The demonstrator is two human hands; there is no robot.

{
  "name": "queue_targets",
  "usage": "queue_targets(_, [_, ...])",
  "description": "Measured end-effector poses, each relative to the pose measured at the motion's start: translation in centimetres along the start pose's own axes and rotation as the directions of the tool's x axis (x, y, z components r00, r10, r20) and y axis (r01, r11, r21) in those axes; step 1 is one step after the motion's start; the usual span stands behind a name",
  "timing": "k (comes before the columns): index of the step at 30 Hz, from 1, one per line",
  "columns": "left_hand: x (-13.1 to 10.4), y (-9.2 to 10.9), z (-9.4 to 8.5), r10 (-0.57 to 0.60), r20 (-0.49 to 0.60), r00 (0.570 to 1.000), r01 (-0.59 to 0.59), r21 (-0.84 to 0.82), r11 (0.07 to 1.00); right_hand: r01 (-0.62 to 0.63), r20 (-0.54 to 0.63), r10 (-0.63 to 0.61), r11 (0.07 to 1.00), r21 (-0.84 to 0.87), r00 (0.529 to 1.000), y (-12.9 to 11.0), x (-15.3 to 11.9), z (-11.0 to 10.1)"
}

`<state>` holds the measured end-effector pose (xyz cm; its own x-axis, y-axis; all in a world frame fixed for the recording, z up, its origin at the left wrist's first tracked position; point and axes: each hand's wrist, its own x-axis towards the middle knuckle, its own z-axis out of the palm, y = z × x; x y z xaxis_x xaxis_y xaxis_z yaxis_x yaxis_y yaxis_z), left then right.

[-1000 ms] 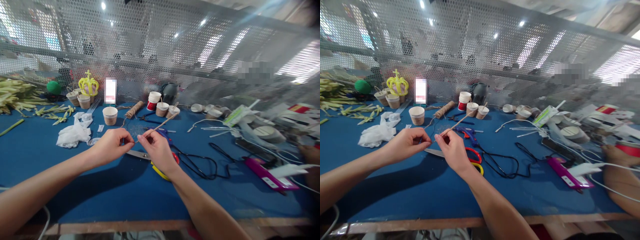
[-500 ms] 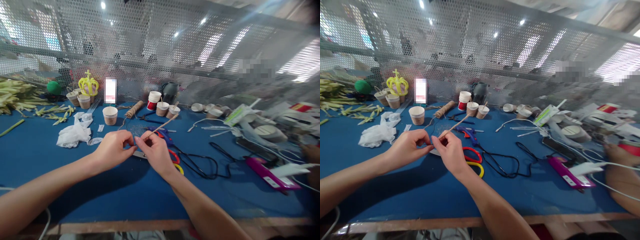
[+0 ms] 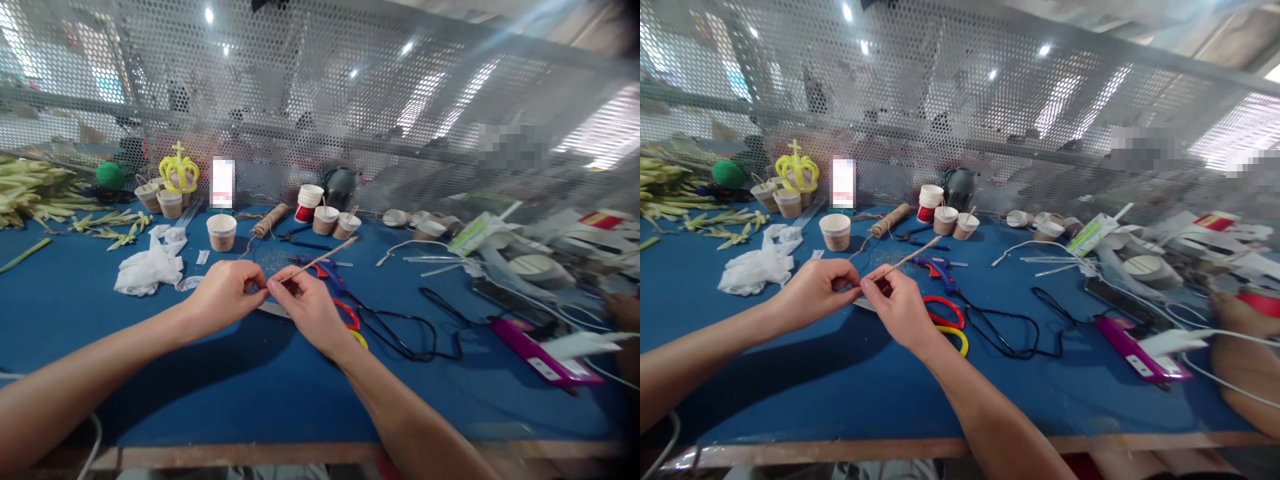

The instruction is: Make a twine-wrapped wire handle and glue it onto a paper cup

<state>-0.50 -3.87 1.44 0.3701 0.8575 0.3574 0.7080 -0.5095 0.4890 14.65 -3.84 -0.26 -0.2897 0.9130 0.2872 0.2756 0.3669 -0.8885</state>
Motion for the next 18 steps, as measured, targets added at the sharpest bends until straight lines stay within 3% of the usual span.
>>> queue_targets(7, [0.2, -0.2, -1.1, 0.053, 0.097, 0.994, -0.046, -0.065, 0.997, -0.023, -0.084, 0.018, 0.998, -0.059, 0.996, 0.5, 0.3, -0.4])
queue_targets(11, [0.0, 0.1, -1.1, 0.008, 0.073, 0.997, -0.003, -0.064, 0.998, -0.001, -0.137, -0.014, 0.994, -0.106, 0.990, 0.7, 0.4, -0.4])
queue_targets(18, [-0.3, 0.3, -0.3, 0.043, 0.018, 0.999, -0.041, -0.088, 0.995, 0.029, -0.210, -0.061, 0.988, -0.154, 0.976, 0.0, 0.1, -0.2])
